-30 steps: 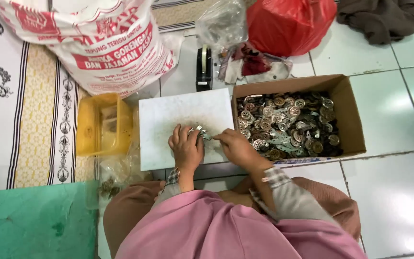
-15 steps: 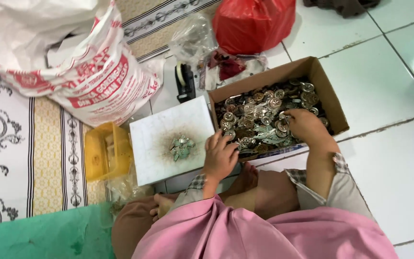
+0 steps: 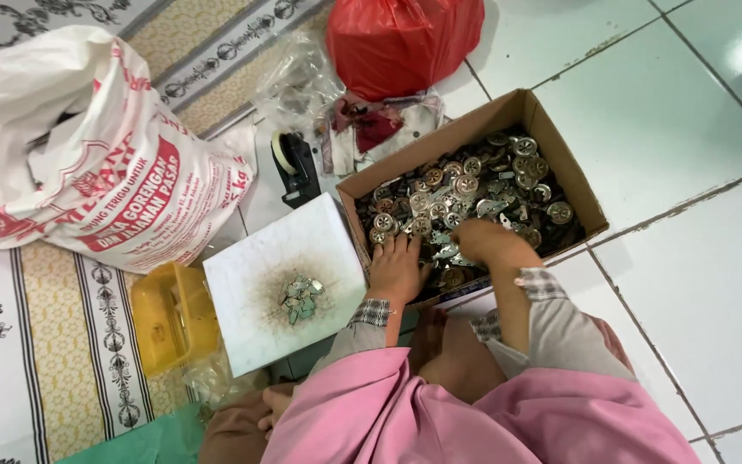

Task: Sorting and picking small decorative metal components from a cardboard box and placing them onto a white board

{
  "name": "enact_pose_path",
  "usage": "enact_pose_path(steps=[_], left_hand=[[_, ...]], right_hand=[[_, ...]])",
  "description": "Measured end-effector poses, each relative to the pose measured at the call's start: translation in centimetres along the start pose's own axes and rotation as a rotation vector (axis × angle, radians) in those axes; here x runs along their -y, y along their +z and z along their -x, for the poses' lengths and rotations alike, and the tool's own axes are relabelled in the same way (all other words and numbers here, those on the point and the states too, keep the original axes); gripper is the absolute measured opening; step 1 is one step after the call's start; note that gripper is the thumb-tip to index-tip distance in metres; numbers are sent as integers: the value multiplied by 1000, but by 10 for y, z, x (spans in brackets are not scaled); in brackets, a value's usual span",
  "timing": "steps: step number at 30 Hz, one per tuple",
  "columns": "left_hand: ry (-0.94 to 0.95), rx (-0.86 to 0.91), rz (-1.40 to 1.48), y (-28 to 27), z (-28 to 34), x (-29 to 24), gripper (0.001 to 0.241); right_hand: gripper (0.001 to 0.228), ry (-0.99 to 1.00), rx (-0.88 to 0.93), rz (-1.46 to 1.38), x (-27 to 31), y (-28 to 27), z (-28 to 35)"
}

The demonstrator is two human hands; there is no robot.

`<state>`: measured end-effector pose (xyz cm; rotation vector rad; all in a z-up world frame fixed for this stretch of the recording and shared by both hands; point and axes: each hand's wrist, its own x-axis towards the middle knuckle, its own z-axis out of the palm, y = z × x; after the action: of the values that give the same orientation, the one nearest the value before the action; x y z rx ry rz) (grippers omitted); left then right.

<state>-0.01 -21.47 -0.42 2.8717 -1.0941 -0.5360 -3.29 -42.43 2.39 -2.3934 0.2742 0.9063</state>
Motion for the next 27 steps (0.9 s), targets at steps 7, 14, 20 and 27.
enact_pose_path(steps=[7,14,20,27], left_hand=[[46,249,113,-60,11,-17,74],[175,-84,194,9,-5,4,43],[24,-316,122,51,-16,14,30],[81,164,239,-39,10,-9,59]], right_hand=[[55,48,-209,-82,-29,-14,-24],[47,-75,-317,103,28,-9,-10],[57,-90,-159,423,53,9,-10],[50,119,-195,355,11,-1,-22]])
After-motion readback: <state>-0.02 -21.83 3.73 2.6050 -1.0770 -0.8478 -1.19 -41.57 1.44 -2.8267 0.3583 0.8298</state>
